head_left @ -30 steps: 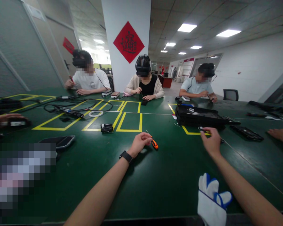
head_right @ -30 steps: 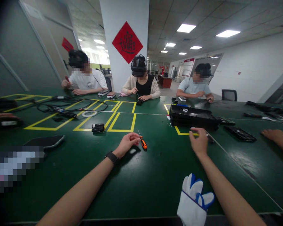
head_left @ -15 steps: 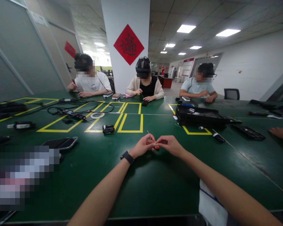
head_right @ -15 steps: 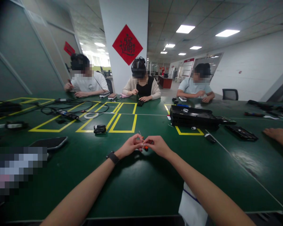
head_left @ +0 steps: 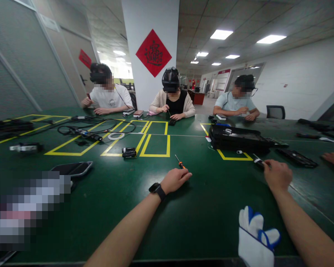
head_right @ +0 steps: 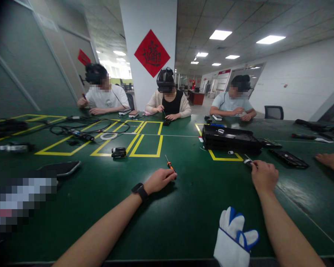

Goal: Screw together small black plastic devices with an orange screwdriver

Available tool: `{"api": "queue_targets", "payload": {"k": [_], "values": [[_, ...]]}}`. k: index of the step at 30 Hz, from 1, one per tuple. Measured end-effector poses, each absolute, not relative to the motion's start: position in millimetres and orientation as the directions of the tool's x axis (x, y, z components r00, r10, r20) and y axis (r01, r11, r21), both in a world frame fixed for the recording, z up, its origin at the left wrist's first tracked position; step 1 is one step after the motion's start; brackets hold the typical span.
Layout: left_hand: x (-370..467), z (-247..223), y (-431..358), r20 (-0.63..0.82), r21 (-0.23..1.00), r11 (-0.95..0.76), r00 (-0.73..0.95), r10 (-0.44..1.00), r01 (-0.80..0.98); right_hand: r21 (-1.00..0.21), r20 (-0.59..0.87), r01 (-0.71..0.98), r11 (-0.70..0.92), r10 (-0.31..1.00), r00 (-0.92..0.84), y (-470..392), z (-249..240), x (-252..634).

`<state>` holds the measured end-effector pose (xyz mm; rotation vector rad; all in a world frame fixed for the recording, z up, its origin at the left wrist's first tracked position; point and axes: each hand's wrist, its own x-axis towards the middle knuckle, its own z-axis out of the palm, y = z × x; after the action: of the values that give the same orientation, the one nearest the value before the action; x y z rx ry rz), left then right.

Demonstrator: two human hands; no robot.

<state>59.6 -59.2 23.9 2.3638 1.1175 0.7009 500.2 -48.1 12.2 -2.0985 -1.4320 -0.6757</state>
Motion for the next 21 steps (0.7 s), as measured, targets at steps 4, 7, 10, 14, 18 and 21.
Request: {"api": "queue_targets", "payload": {"k": [4, 7, 10, 14, 18, 21], "values": [[60.6, 19.7, -55.6, 0.238, 0.570, -0.580, 0.559, 0.795, 0.582, -0.166, 0.637, 0.927, -0.335, 0.682, 0.360, -51.3, 2.7, 521.2], [61.6, 20.1, -56.8, 0.218, 0.573, -0.570, 0.561, 0.798, 0.589, -0.203, 0.618, 0.922, -0.329, 0.688, 0.381, -48.9, 1.5, 520.5], [62.1, 22.4, -58.9, 0.210, 0.577, -0.560, 0.555, 0.805, 0.594, -0.197, 0.613, 0.922, -0.332, 0.693, 0.381, -46.1, 0.1, 522.6], [62.0, 24.2, -60.2, 0.214, 0.580, -0.565, 0.559, 0.801, 0.586, -0.152, 0.603, 0.917, -0.368, 0.701, 0.381, -43.5, -2.3, 529.6], [61.5, 24.4, -60.2, 0.217, 0.584, -0.563, 0.556, 0.802, 0.584, -0.125, 0.576, 0.921, -0.369, 0.729, 0.370, -40.4, -3.4, 533.5], [61.6, 24.6, -60.0, 0.204, 0.590, -0.554, 0.555, 0.806, 0.588, -0.139, 0.590, 0.916, -0.376, 0.712, 0.381, -41.1, -4.6, 535.9]]}}
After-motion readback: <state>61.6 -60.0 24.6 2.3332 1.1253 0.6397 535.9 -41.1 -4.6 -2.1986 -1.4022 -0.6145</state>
